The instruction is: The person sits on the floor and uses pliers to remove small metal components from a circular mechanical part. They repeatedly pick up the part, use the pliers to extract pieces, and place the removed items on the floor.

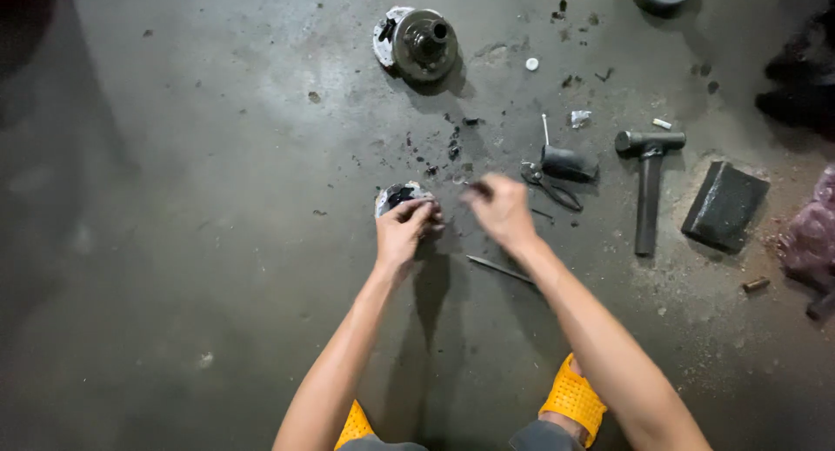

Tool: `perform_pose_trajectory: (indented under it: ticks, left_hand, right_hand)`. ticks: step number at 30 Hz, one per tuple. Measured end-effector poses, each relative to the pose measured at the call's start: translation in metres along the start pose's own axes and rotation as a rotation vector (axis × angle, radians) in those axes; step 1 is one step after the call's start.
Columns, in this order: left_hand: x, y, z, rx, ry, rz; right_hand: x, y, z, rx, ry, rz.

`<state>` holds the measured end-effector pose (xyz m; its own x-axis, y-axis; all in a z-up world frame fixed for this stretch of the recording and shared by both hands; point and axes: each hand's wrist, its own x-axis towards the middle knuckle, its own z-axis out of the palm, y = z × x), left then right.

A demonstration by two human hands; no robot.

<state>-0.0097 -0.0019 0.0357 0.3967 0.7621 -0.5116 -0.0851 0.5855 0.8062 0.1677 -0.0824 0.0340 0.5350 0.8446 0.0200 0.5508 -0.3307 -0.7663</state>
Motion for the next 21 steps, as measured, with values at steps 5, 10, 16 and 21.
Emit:
perform_pose_trajectory:
  ticks: [5,10,16,21]
  left_hand:
    - [-0.018,0.033,-0.042,0.026,0.097,0.007]
    - [-0.059,0.056,-0.055,-0.003,0.18,0.044]
    - [-0.12,0.08,-0.042,0.226,0.248,0.104]
    - [-0.16,0.053,-0.002,0.308,0.224,0.098]
  right_hand:
    - [0.025,0.085,-0.028,-0.841,-0.127,0.11]
    - [0.022,0.076,-0.05,-0.991,-0.132,-0.085]
    - [0.008,0.064,-0.081,-0.307,0.088,-0.438]
    - [0.012,-0.006,-0.132,0.102,0.162,-0.201]
